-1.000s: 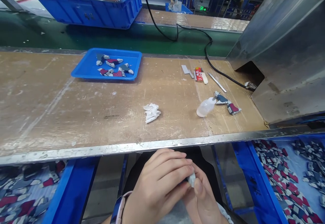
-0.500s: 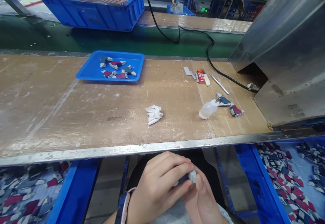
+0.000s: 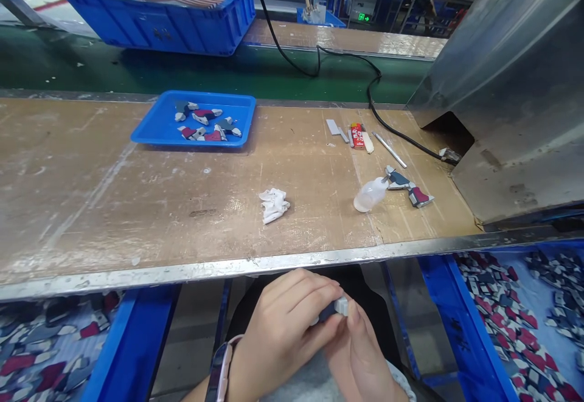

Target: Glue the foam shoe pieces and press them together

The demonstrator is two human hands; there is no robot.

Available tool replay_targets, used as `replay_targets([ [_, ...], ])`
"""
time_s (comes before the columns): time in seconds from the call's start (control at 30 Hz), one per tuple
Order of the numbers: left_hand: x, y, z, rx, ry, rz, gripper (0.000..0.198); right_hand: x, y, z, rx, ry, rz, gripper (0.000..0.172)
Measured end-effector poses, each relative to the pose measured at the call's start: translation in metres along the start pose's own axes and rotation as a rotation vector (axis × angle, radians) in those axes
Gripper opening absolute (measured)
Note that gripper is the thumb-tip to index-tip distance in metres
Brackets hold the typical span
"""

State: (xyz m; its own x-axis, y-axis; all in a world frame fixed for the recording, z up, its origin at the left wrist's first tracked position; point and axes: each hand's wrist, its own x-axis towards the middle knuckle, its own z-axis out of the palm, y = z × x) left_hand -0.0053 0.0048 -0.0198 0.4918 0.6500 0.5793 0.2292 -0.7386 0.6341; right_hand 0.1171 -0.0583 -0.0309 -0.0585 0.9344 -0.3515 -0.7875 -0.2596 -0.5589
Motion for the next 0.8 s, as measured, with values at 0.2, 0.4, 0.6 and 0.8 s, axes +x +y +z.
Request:
replay_targets([
  [0.2,0.0025,0.0013,-0.0002,0.012,-0.007,0.004,0.013,0.0005,-0.0014,0.0031,-0.008,-0.014,-0.007,0.042],
  [0.4,0.0003,0.0015,-0.0020,0.010,-0.007,0.012,0.014,-0.0004,-0.0010,0.0039,-0.024,0.009,0.007,0.046],
  [0.6,0.0025,0.0033,-0.0020,-0.005,0.013,0.050,0.013,-0.0033,-0.0013,0.0029,-0.063,0.084,-0.027,0.052],
  [0.8,0.0034,0.0049,-0.0018,-0.002,0.027,0.045,0.012,-0.0038,-0.0015,0.0041,-0.087,0.116,-0.032,0.054],
])
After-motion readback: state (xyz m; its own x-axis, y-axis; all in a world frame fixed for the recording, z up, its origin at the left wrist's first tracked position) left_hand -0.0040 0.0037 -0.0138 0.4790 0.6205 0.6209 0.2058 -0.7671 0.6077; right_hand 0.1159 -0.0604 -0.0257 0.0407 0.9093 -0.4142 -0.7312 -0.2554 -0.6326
